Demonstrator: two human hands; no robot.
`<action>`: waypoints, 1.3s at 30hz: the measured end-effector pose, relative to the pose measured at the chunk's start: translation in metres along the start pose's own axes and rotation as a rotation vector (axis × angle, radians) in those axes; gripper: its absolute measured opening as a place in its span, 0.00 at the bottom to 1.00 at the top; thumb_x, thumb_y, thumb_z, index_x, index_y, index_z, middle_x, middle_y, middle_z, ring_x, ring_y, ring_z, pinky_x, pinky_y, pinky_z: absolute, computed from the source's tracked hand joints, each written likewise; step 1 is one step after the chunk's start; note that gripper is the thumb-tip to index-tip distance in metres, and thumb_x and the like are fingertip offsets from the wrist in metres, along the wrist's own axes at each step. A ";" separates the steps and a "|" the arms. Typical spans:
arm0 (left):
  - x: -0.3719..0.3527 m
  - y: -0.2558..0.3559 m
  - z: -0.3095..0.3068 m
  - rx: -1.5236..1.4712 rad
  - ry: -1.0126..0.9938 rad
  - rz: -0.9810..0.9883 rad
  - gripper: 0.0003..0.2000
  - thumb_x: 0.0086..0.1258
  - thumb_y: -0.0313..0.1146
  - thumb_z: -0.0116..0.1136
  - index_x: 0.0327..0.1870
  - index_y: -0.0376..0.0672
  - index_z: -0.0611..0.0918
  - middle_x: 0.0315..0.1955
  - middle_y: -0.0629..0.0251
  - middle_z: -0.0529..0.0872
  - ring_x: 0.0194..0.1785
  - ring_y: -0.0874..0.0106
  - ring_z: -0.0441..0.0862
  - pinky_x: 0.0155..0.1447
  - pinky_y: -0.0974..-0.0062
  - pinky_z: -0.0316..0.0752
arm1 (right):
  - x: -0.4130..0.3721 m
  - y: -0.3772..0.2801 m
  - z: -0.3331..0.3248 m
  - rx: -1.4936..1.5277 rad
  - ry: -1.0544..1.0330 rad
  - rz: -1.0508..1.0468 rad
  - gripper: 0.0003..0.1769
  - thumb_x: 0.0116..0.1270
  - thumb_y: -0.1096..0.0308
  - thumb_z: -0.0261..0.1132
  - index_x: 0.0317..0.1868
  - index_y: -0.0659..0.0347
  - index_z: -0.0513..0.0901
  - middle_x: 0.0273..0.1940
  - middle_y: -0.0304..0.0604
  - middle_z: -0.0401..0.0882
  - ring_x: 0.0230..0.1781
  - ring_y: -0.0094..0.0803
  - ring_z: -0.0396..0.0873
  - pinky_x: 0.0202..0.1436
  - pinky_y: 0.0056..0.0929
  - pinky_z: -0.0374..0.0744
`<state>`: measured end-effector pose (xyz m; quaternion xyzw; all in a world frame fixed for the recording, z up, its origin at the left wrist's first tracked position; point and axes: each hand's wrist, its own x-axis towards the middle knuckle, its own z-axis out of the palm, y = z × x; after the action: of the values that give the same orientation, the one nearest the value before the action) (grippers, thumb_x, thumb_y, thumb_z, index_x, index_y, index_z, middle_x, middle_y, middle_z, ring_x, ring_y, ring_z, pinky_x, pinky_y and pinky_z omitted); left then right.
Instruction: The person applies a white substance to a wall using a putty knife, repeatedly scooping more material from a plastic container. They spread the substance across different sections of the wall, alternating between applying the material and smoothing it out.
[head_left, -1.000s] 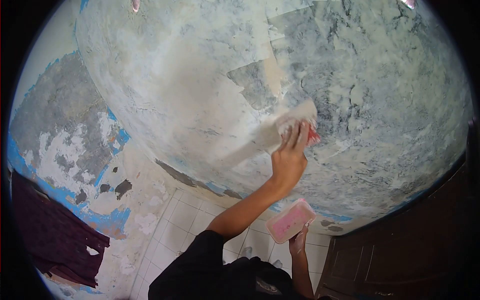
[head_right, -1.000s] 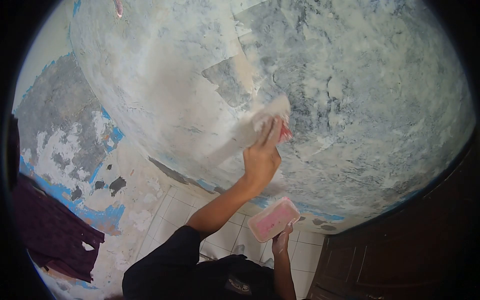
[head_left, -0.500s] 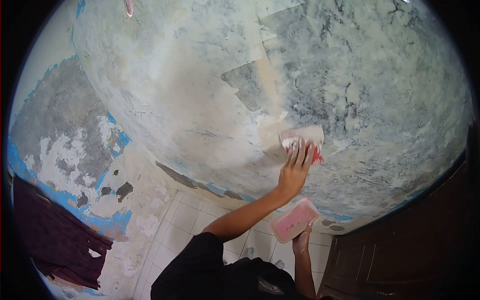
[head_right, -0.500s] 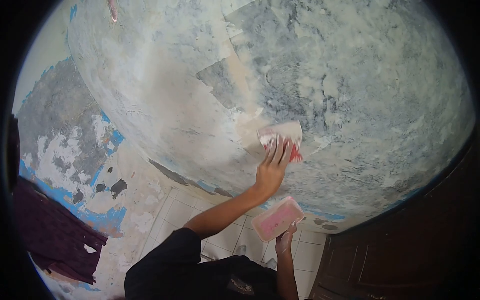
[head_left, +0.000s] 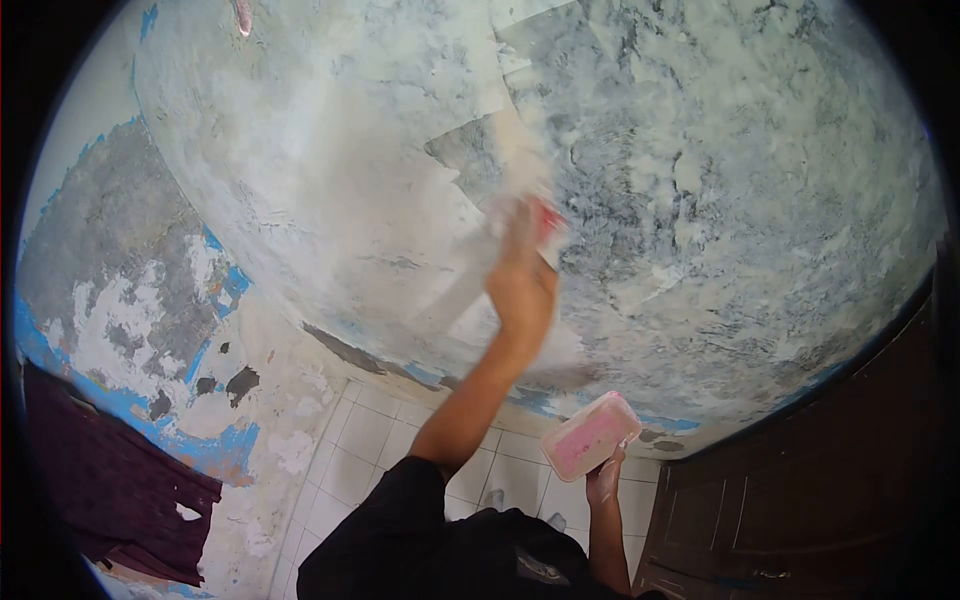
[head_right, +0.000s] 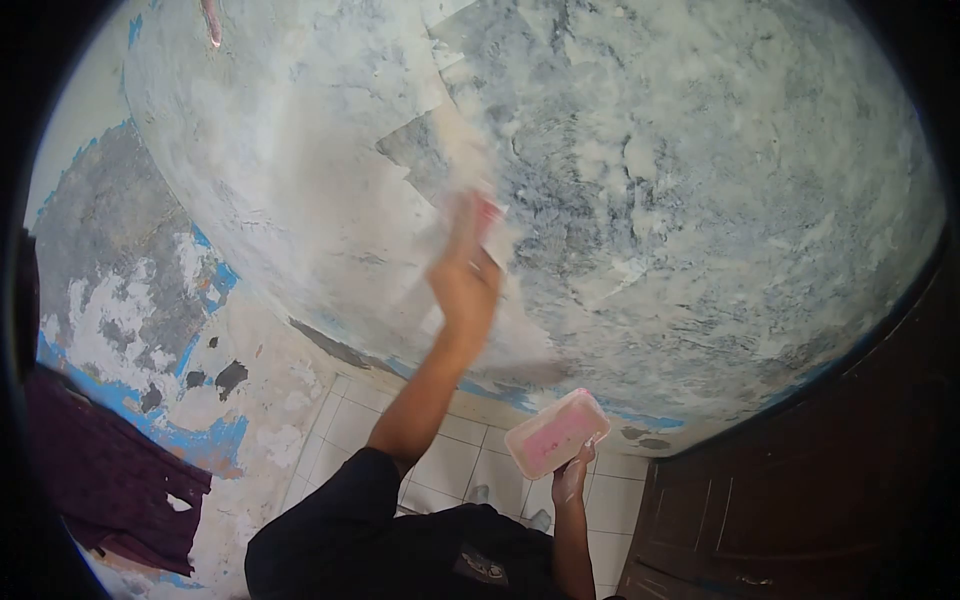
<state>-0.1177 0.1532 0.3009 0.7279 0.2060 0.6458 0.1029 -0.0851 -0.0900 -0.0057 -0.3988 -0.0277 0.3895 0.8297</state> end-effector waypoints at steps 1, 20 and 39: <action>-0.021 0.009 0.010 0.062 -0.094 0.022 0.37 0.55 0.11 0.52 0.72 0.43 0.73 0.65 0.48 0.79 0.64 0.55 0.80 0.62 0.65 0.80 | 0.000 0.000 0.003 -0.017 -0.022 -0.001 0.37 0.78 0.34 0.45 0.75 0.51 0.63 0.67 0.38 0.71 0.67 0.36 0.72 0.70 0.42 0.72; 0.046 -0.010 0.004 0.346 -0.165 0.266 0.38 0.52 0.10 0.53 0.72 0.34 0.71 0.71 0.41 0.69 0.71 0.47 0.71 0.68 0.58 0.75 | 0.014 0.014 0.029 -0.045 -0.058 0.055 0.35 0.79 0.36 0.46 0.74 0.49 0.62 0.66 0.37 0.72 0.66 0.34 0.73 0.67 0.40 0.76; 0.087 0.020 -0.015 0.190 0.025 0.181 0.36 0.51 0.13 0.56 0.68 0.43 0.77 0.63 0.52 0.81 0.40 0.55 0.89 0.41 0.63 0.83 | 0.019 0.018 0.021 -0.066 -0.032 0.075 0.35 0.79 0.36 0.45 0.75 0.50 0.63 0.67 0.37 0.71 0.67 0.35 0.73 0.68 0.42 0.75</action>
<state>-0.1219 0.1710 0.3899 0.7420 0.2007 0.6390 -0.0276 -0.0905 -0.0574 -0.0087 -0.4203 -0.0388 0.4254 0.8005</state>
